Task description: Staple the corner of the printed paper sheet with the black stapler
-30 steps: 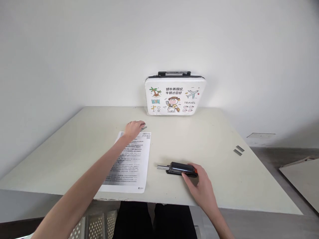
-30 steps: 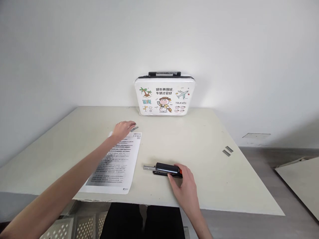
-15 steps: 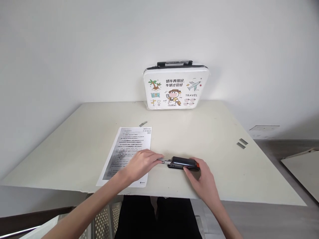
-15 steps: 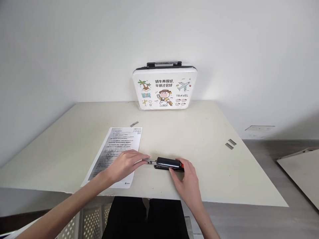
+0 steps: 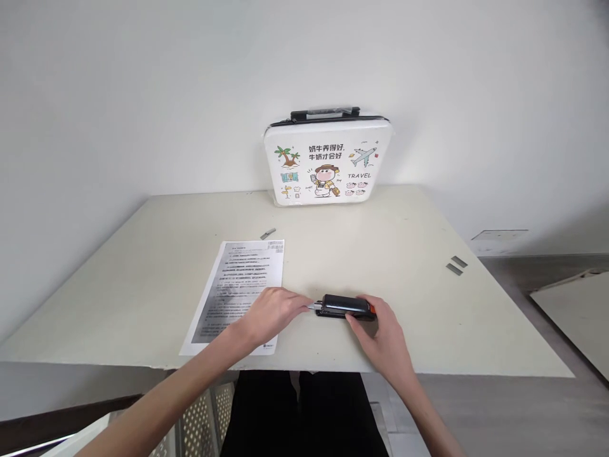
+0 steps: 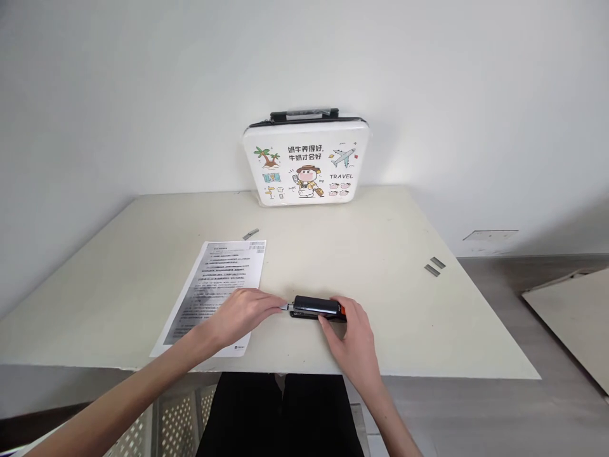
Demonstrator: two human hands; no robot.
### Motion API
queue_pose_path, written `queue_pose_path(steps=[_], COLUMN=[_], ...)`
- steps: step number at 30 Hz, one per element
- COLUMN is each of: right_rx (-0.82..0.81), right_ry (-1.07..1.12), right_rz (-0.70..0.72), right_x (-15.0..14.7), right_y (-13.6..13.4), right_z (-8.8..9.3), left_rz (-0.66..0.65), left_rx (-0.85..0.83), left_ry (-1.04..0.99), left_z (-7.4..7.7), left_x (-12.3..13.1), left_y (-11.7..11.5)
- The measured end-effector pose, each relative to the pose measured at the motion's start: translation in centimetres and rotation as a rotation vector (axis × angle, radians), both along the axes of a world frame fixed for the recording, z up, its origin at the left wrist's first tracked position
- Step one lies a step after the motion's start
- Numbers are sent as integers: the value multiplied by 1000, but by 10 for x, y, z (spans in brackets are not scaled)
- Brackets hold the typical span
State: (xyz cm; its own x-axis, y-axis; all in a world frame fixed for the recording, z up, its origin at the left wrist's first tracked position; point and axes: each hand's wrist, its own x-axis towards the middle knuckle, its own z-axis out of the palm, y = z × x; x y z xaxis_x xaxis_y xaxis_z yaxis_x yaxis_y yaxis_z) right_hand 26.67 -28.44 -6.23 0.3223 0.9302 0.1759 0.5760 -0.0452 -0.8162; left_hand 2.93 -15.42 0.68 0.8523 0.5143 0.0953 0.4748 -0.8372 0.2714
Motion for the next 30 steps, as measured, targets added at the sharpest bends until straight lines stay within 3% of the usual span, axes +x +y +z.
queue_pose_path(steps=[6, 10, 13, 17, 22, 30], right_rx=[7, 7, 4, -10, -22, 5], right_ry=[2, 24, 65, 117, 144, 99], right_rz=[2, -5, -1, 58, 136, 141], right_x=[0, -1, 0, 4, 9, 10], right_y=[0, 0, -1, -3, -4, -7], right_z=[3, 5, 8, 12, 9, 6], left_rz=[26, 37, 40, -49, -147, -245], left_rx=[11, -1, -104, -327, -346, -232], left_ry=[9, -45, -92, -169, -273, -210], left_z=[-6, -9, -9, -10, -20, -38], left_x=[5, -8, -22, -33, -14, 19], left_y=[-3, 3, 10, 15, 19, 35])
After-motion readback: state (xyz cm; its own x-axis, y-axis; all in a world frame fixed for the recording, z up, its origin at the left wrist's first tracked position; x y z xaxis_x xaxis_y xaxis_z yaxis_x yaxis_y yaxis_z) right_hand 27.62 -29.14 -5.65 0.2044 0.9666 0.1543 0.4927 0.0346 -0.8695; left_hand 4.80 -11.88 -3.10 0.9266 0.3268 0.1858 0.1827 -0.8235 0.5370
